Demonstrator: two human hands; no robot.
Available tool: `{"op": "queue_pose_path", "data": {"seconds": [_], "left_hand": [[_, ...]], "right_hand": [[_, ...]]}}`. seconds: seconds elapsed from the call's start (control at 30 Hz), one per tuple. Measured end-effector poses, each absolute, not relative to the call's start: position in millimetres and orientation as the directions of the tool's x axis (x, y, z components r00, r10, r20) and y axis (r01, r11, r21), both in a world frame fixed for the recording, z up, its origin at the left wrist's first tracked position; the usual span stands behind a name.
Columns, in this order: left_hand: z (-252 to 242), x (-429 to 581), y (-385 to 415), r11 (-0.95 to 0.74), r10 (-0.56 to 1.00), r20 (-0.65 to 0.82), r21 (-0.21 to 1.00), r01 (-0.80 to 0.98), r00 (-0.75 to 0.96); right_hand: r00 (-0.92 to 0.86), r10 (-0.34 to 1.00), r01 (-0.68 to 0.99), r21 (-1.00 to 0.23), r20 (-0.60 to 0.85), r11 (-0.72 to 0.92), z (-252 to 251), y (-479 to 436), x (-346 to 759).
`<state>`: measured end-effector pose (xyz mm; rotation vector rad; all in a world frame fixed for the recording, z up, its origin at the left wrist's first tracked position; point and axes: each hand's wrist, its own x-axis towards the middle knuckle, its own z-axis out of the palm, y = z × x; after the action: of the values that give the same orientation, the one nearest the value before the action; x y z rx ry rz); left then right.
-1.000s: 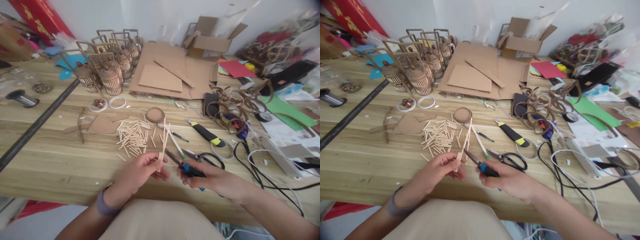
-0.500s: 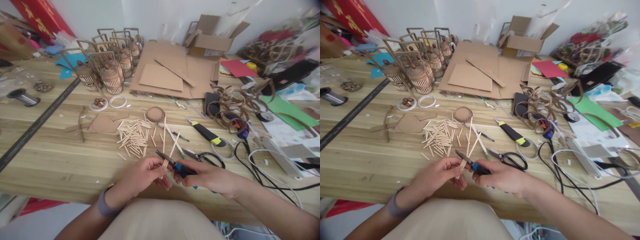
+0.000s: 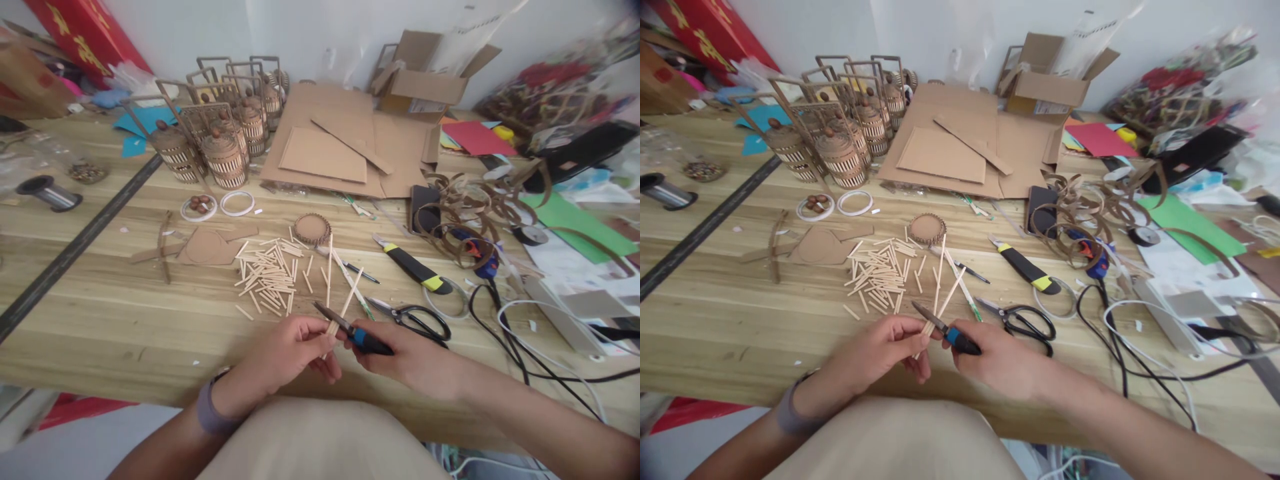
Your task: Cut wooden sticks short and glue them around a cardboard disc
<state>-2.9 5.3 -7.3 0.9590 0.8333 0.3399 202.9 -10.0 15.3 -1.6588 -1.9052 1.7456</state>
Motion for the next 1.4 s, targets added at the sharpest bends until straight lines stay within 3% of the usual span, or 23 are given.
{"op": "queue_pose_path", "data": {"seconds": [0.3, 0.47, 0.7, 0.97, 1.4], "left_hand": [[-13.7, -3.5, 3.9, 0.474, 0.631, -0.446, 0.869, 0.139, 0.634], [-9.2, -5.0, 5.1, 0.503, 0.602, -0.446, 0.856, 0.12, 0.662], [-8.0, -4.4, 3.9, 0.6, 0.569, -0.472, 0.798, 0.052, 0.674], [-6.8, -2.9, 5.1, 0.612, 0.561, -0.487, 0.789, 0.061, 0.669], [-9.3, -5.5, 8.7, 0.447, 0.671, -0.436, 0.883, 0.141, 0.599]], "right_hand": [[-0.394, 0.731, 0.608, -0.755, -0.557, -0.248, 7.0, -12.1, 199.5], [-0.523, 0.617, 0.412, -0.808, -0.588, -0.421, 12.7, -7.9, 203.6], [-0.479, 0.569, 0.302, -0.734, -0.669, -0.609, 22.8, -9.7, 197.7], [-0.462, 0.594, 0.342, -0.751, -0.658, -0.565, 12.5, -12.2, 194.9], [-0.478, 0.7, 0.337, -0.847, -0.53, -0.411, -0.5, -11.2, 196.4]]}}
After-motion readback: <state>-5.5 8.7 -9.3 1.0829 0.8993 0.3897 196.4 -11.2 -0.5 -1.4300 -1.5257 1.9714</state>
